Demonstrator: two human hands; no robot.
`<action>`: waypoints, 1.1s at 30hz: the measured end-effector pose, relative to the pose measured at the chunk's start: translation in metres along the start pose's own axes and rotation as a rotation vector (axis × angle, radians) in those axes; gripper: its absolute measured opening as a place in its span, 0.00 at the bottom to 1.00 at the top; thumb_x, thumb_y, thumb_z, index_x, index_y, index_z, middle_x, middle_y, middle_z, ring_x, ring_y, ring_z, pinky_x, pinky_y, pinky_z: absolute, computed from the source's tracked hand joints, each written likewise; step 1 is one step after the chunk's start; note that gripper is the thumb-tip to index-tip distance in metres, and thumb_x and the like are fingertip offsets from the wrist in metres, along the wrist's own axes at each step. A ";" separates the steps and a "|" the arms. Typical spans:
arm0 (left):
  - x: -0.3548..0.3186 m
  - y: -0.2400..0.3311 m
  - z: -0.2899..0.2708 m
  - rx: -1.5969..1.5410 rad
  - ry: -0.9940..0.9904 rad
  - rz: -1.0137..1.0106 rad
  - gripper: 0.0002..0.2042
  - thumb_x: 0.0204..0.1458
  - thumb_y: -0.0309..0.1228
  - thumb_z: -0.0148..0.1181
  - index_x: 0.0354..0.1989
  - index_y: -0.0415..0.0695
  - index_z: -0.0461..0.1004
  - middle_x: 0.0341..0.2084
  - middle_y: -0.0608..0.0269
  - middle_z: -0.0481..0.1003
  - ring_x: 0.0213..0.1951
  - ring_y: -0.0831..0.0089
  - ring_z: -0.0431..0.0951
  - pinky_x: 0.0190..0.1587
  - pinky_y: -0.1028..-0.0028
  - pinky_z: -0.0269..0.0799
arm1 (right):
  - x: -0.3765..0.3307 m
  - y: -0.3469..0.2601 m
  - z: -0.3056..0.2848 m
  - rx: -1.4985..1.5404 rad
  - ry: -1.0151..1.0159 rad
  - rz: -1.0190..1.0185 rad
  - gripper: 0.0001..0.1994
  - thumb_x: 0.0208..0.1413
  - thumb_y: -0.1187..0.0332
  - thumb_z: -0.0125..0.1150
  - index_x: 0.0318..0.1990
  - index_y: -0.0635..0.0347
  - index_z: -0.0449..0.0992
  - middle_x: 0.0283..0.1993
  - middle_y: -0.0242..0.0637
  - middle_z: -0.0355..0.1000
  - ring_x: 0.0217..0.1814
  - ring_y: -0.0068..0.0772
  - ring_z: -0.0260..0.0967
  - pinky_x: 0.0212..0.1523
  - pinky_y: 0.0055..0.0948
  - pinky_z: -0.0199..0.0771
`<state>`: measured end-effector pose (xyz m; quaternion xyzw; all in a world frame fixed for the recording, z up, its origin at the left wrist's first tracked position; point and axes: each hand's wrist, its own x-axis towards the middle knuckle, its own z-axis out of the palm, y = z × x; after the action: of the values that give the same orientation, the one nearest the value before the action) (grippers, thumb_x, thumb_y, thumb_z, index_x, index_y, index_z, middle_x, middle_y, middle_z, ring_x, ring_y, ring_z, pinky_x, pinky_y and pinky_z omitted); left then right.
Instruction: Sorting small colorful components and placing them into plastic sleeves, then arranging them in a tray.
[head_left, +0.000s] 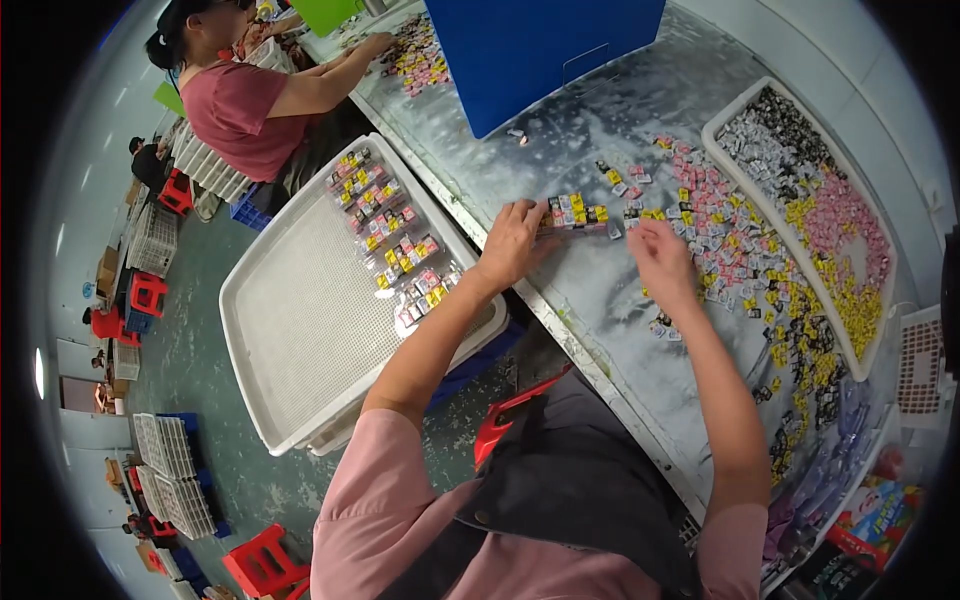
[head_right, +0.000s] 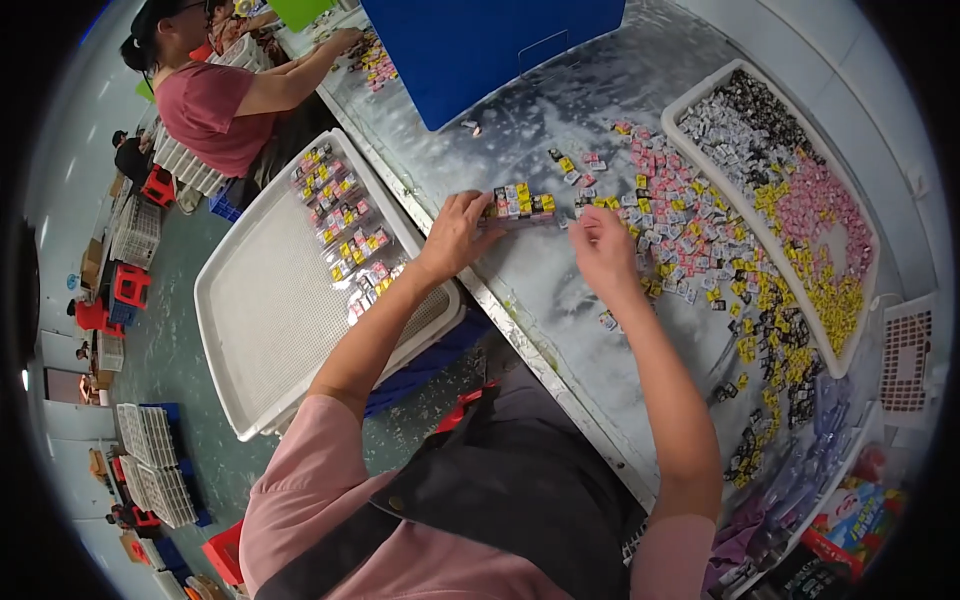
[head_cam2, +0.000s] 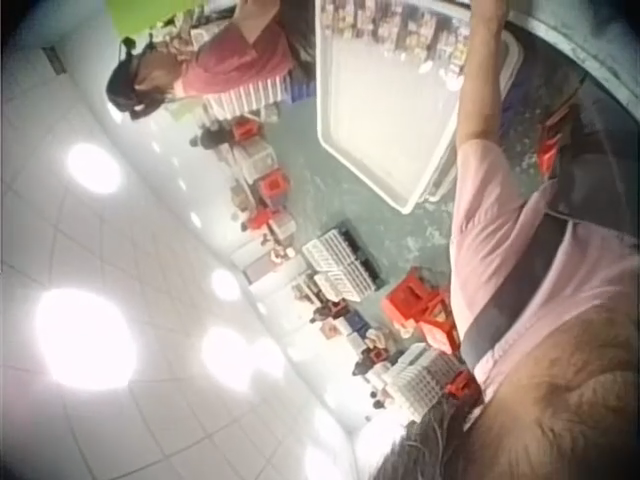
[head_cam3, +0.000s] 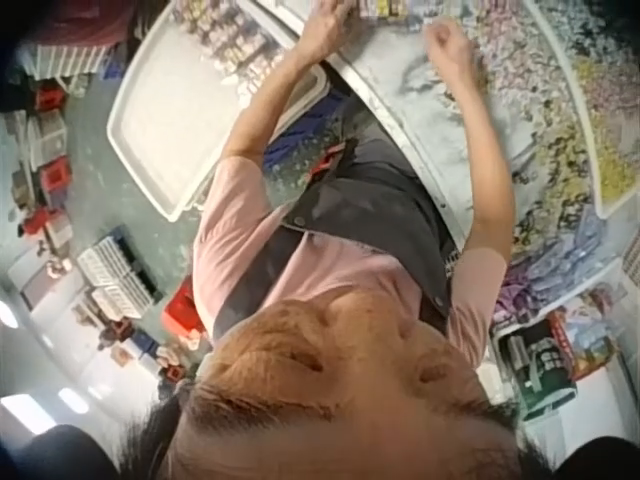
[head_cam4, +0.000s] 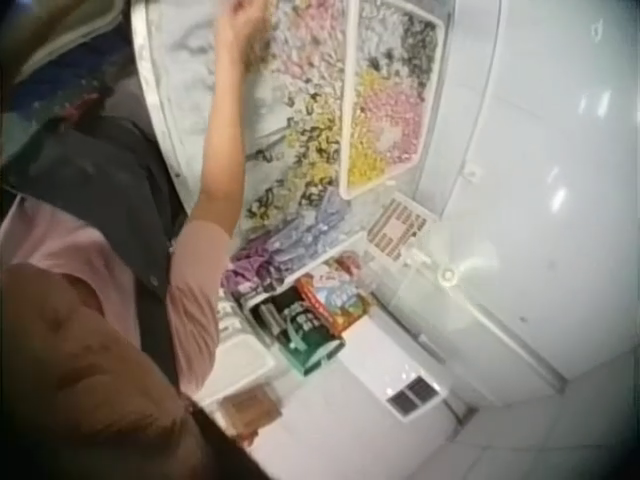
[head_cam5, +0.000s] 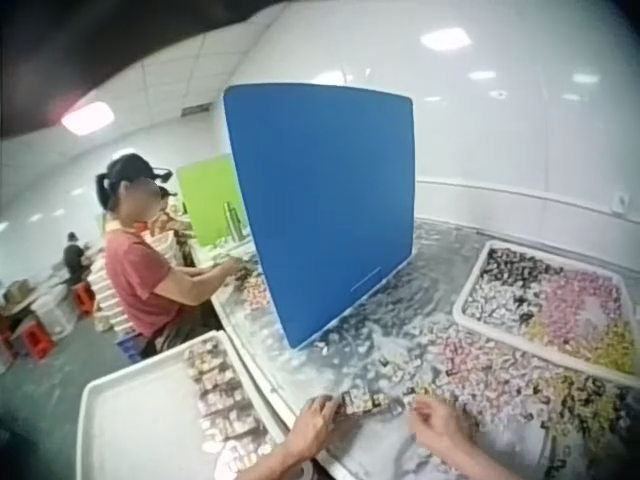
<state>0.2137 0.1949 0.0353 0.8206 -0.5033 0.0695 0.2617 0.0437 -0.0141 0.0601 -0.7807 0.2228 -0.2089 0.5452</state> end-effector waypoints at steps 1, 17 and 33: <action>0.003 0.003 0.003 -0.011 0.005 0.012 0.31 0.48 0.34 0.71 0.59 0.34 0.68 0.53 0.45 0.71 0.53 0.47 0.71 0.58 0.59 0.69 | 0.016 0.016 0.010 -0.072 -0.001 0.016 0.19 0.59 0.65 0.64 0.52 0.69 0.73 0.46 0.44 0.78 0.45 0.31 0.77 0.45 0.28 0.76; -0.002 -0.015 0.006 -0.699 -0.080 -0.756 0.26 0.58 0.44 0.59 0.31 0.25 0.78 0.18 0.53 0.74 0.20 0.69 0.75 0.27 0.65 0.72 | 0.084 0.009 0.052 -0.719 -0.220 0.144 0.24 0.58 0.48 0.56 0.35 0.63 0.83 0.37 0.51 0.79 0.43 0.55 0.77 0.46 0.48 0.74; 0.011 -0.021 0.010 -0.917 -0.056 -1.026 0.20 0.57 0.37 0.65 0.41 0.25 0.80 0.26 0.55 0.79 0.22 0.73 0.77 0.25 0.75 0.77 | 0.103 0.004 0.052 -0.275 -0.346 0.514 0.29 0.57 0.48 0.64 0.39 0.75 0.74 0.28 0.40 0.72 0.19 0.28 0.68 0.21 0.27 0.75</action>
<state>0.2355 0.1890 0.0232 0.7630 -0.0363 -0.3043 0.5692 0.1566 -0.0354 0.0484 -0.7892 0.3425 0.1029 0.4993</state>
